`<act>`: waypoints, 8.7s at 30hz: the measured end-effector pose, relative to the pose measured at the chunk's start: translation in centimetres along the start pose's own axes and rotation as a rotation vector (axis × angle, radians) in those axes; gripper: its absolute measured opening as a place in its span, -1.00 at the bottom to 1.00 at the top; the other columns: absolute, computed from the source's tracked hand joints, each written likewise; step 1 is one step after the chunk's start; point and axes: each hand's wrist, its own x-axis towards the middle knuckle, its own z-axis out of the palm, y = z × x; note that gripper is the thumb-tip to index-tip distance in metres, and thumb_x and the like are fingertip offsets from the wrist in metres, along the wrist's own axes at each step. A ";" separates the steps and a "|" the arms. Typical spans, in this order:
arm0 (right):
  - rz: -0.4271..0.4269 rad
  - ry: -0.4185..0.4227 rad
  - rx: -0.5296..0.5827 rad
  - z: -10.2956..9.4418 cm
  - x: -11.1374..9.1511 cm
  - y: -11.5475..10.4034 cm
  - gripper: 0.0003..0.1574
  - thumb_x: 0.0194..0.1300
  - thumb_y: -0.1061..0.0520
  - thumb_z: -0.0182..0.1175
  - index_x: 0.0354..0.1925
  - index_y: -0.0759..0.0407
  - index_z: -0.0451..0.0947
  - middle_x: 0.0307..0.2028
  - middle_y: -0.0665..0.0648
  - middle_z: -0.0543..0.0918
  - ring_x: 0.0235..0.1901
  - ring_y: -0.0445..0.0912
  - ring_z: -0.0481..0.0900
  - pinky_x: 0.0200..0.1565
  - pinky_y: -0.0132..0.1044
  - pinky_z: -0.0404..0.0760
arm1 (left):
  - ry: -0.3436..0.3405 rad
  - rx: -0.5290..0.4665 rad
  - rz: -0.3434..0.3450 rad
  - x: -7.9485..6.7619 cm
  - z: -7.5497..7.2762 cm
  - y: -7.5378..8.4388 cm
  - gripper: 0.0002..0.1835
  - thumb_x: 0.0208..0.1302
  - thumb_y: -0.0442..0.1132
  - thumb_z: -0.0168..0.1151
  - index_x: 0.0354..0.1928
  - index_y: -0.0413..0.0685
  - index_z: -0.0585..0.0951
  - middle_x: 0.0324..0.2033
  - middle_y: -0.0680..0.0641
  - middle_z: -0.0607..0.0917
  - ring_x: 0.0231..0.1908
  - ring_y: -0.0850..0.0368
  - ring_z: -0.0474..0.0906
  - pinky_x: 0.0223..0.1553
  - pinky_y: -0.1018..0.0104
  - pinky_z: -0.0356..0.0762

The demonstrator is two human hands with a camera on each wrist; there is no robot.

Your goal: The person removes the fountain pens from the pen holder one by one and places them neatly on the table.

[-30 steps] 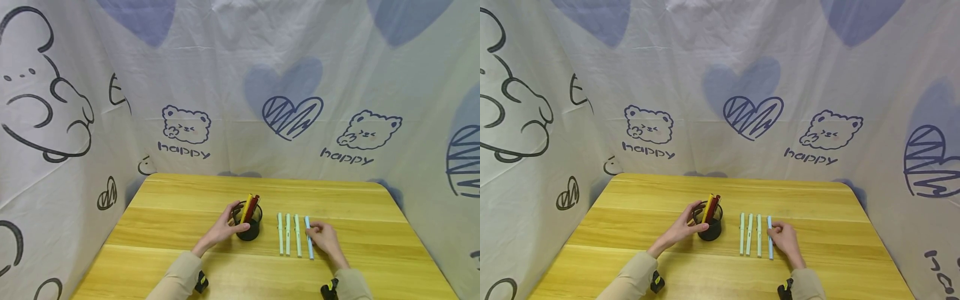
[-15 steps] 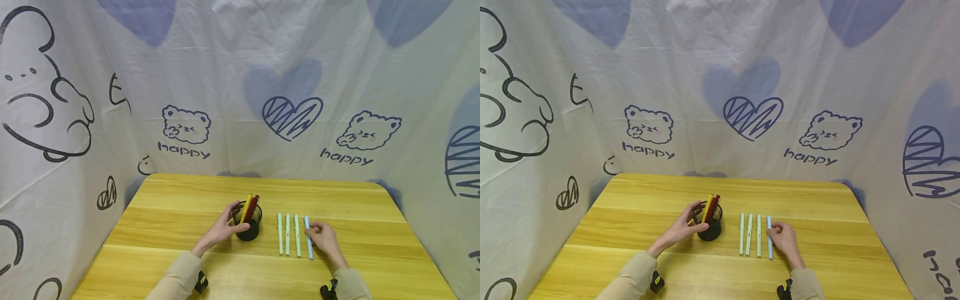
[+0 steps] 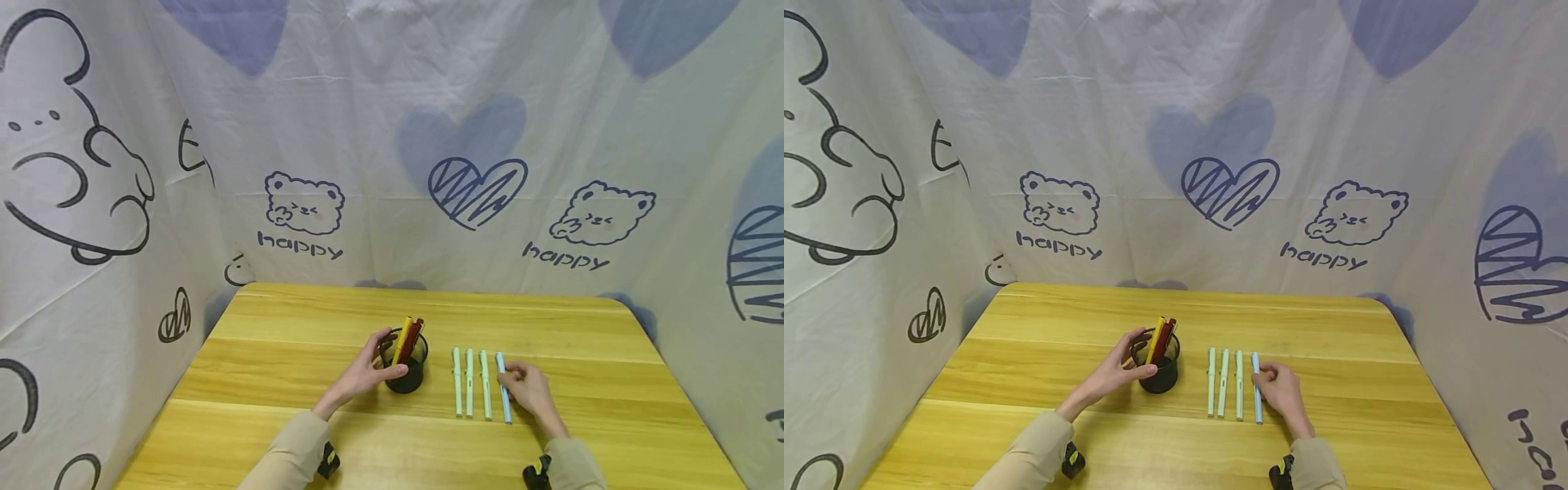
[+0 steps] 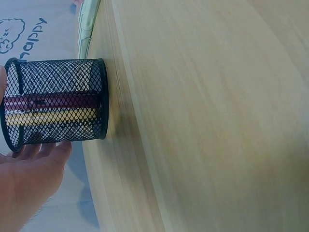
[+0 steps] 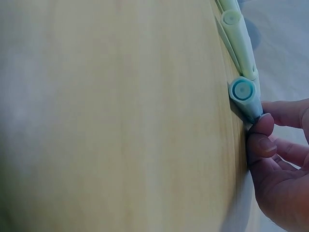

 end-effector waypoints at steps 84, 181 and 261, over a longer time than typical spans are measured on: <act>-0.235 -0.218 0.215 7.3 2.6 -12.9 -0.44 0.40 0.10 0.28 0.27 0.32 0.49 -0.19 0.18 0.56 -0.63 -0.25 0.32 -0.51 -0.43 0.38 | 0.002 -0.007 -0.004 0.1 0.0 0.0 -0.01 0.31 -0.10 0.39 0.59 -0.11 -0.01 0.55 -0.22 0.16 0.55 -0.30 0.03 0.51 -0.31 0.07; -0.371 -0.184 1.003 4.2 -0.8 -8.9 -0.65 0.49 0.40 0.02 0.16 0.20 0.29 -0.13 0.02 0.78 -0.30 -0.20 0.75 -0.12 -0.40 0.75 | -0.006 0.011 -0.006 0.0 0.0 -0.1 0.00 0.31 -0.07 0.38 0.60 -0.07 -0.02 0.56 -0.20 0.13 0.57 -0.29 -0.03 0.54 -0.26 0.05; -0.115 0.060 0.223 -4.4 -1.7 -0.8 -0.46 0.50 0.20 0.13 0.29 0.53 0.41 -0.18 0.30 0.70 -0.37 -0.36 0.68 -0.35 -0.45 0.68 | -0.015 -0.005 0.008 0.2 -0.1 -0.3 0.00 0.31 -0.08 0.38 0.60 -0.08 -0.03 0.55 -0.20 0.15 0.57 -0.29 -0.04 0.54 -0.27 0.03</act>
